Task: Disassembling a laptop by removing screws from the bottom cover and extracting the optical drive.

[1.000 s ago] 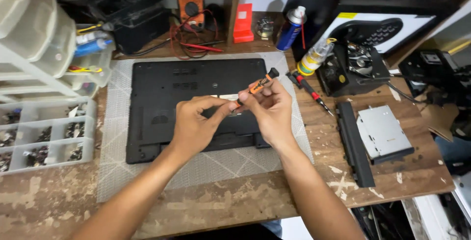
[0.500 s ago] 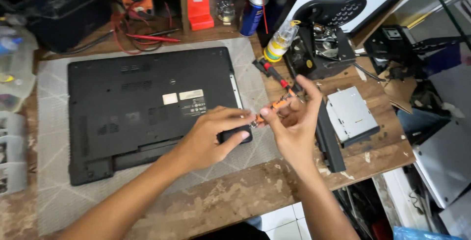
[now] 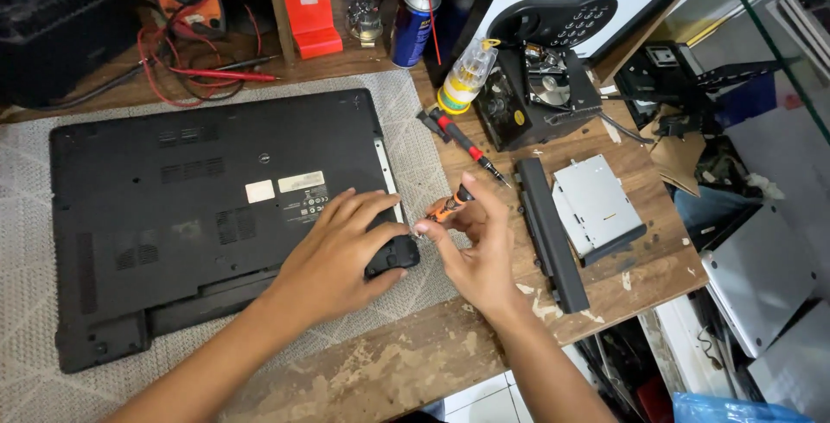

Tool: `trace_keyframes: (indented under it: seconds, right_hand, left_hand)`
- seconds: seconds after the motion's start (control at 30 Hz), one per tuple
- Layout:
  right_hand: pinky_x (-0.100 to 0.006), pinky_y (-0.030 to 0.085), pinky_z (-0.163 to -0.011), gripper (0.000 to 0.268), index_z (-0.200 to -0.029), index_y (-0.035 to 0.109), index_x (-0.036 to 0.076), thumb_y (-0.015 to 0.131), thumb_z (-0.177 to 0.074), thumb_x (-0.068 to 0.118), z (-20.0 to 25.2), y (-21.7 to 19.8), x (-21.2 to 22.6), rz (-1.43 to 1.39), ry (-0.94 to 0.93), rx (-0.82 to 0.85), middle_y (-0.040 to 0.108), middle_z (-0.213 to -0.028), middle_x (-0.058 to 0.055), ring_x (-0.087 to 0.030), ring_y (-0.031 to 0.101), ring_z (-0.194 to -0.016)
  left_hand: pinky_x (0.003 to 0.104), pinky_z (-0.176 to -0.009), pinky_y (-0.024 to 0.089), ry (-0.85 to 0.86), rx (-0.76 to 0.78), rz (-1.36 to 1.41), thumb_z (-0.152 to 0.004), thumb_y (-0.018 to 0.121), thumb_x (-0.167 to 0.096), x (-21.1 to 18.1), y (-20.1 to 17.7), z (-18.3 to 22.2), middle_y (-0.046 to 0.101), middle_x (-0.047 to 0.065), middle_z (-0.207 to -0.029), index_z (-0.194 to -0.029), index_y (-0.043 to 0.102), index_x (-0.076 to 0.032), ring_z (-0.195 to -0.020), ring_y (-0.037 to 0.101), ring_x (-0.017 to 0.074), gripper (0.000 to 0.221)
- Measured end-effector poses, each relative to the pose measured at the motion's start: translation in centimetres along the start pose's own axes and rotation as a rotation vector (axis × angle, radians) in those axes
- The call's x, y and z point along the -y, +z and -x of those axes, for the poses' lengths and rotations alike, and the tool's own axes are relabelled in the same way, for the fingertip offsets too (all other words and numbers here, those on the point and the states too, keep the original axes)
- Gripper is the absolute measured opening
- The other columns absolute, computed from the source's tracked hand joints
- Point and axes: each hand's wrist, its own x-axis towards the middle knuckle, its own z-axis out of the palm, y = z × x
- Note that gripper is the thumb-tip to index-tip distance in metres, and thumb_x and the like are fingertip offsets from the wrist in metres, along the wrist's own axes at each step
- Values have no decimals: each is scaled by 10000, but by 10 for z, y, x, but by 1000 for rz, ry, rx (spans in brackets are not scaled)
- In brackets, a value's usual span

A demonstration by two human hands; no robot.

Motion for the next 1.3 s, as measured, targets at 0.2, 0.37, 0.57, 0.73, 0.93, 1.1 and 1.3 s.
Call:
trace_keyframes:
  seconds: [0.2,0.37,0.57,0.73,0.93,1.1,1.3]
  right_hand:
    - [-453,679,-636,771,-1426,370,-48,825,-804,-37,-2,1,1,13,-43,15,740,-929,-233,-351,775,-739]
    - [-427,661,-601,712,-1366,435,-98,841,-783,-54,4,9,-11,53,-143,-24,734,-874,-221,-335,759,-684]
    - [-343,647,-544,702,-1294,534,-90,917,-712,-5,7,15,-16,164,-246,-66,737,-811,-177,-272,747,-624]
    - [-320,608,-490,625,-1204,565,-83,931,-704,5,-4,18,2,230,-294,-56,720,-740,-151,-245,711,-543]
    - [-301,579,-465,683,-1231,548,-83,953,-706,82,2,19,-5,356,-376,-91,719,-747,-113,-198,680,-502]
    - [-355,672,-760,831,-1547,274,77,854,-951,71,4,9,-4,411,-367,166,652,-1053,-179,-264,697,-906]
    - [-192,611,-667,782,-1520,338,116,823,-939,-82,-17,-4,-15,64,-454,359,626,-1147,-112,-153,644,-816]
  left_hand:
    - [576,-1184,236,-8,-21,-14,-797,773,-305,3,5,-2,569,151,-1399,-1211,692,-117,-1388,439,351,462]
    - [597,-1184,225,-29,-20,41,-774,782,-263,1,2,-4,568,159,-1378,-1171,699,-103,-1375,437,378,436]
    - [603,-1186,214,-55,3,64,-749,798,-251,2,1,-8,564,157,-1380,-1128,703,-92,-1379,429,378,422]
    - [628,-1208,162,-96,73,199,-759,747,-170,-8,-21,-15,531,218,-1417,-1315,592,-13,-1391,435,403,599]
    - [603,-1065,440,226,-213,762,-798,558,83,-10,-36,-23,607,265,-1332,-1411,498,46,-1273,581,488,618]
    - [414,-1120,540,258,-137,718,-1009,543,-98,-14,-46,-28,643,131,-1400,-1394,537,-62,-1303,659,288,387]
    - [352,-1024,584,335,-212,655,-1064,500,-154,-6,-32,-28,681,108,-1355,-1398,547,-56,-1209,726,257,351]
